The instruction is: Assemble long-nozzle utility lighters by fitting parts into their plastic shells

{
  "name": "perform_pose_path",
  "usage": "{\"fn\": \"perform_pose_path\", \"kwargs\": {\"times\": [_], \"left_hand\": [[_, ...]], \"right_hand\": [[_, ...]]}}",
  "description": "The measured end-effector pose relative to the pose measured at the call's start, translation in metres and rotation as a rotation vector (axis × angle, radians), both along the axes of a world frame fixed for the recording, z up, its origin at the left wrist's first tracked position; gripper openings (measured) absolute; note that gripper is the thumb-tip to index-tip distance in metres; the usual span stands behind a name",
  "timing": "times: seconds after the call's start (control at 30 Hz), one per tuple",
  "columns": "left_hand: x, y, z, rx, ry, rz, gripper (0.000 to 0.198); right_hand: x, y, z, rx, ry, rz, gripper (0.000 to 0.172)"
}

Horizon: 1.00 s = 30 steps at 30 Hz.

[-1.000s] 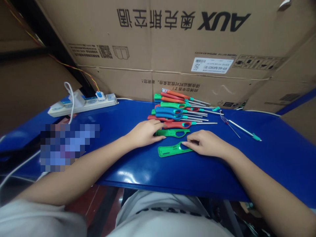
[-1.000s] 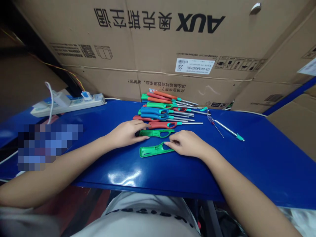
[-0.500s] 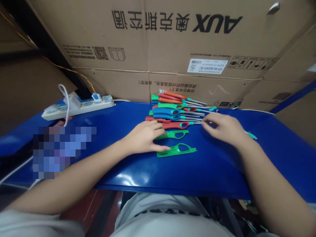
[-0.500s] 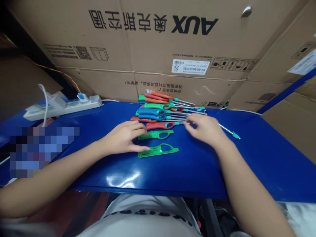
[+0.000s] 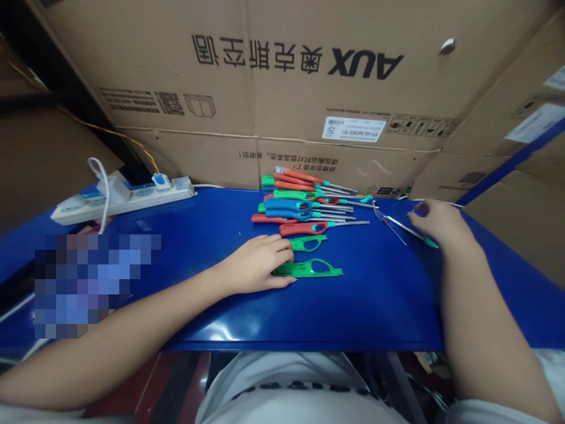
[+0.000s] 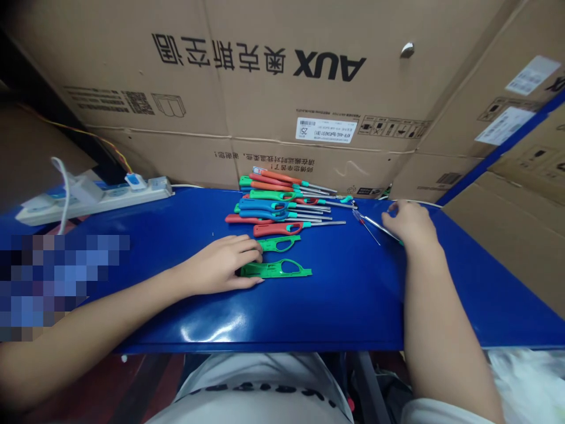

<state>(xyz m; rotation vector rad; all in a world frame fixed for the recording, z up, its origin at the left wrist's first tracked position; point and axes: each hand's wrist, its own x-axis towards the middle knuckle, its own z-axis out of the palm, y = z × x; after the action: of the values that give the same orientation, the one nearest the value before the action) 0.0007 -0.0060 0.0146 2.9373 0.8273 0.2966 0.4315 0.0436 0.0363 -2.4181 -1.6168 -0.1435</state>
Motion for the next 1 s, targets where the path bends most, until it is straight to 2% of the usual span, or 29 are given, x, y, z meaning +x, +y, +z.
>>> {"fn": "perform_pose_path", "kwargs": {"times": [0.1, 0.2, 0.33, 0.53, 0.77, 1.0], "left_hand": [[-0.001, 0.001, 0.0, -0.001, -0.012, 0.003, 0.034], [-0.002, 0.002, -0.001, 0.007, -0.017, 0.001, 0.033], [-0.003, 0.003, -0.002, 0.017, -0.034, -0.007, 0.034], [-0.003, 0.004, -0.002, 0.028, -0.04, -0.005, 0.039], [-0.006, 0.008, -0.005, 0.012, -0.044, -0.006, 0.031], [-0.007, 0.01, -0.005, 0.018, -0.031, 0.01, 0.032]], "right_hand": [[0.012, 0.014, -0.018, -0.146, 0.001, 0.013, 0.022], [0.017, 0.022, -0.031, -0.16, -0.006, 0.047, 0.024], [0.013, 0.024, -0.038, -0.16, 0.004, 0.054, 0.024], [0.001, 0.023, -0.034, -0.182, 0.033, 0.035, 0.012], [-0.013, 0.015, -0.021, -0.174, 0.073, -0.143, 0.019], [-0.015, 0.011, -0.013, -0.095, 0.115, -0.213, 0.016]]}}
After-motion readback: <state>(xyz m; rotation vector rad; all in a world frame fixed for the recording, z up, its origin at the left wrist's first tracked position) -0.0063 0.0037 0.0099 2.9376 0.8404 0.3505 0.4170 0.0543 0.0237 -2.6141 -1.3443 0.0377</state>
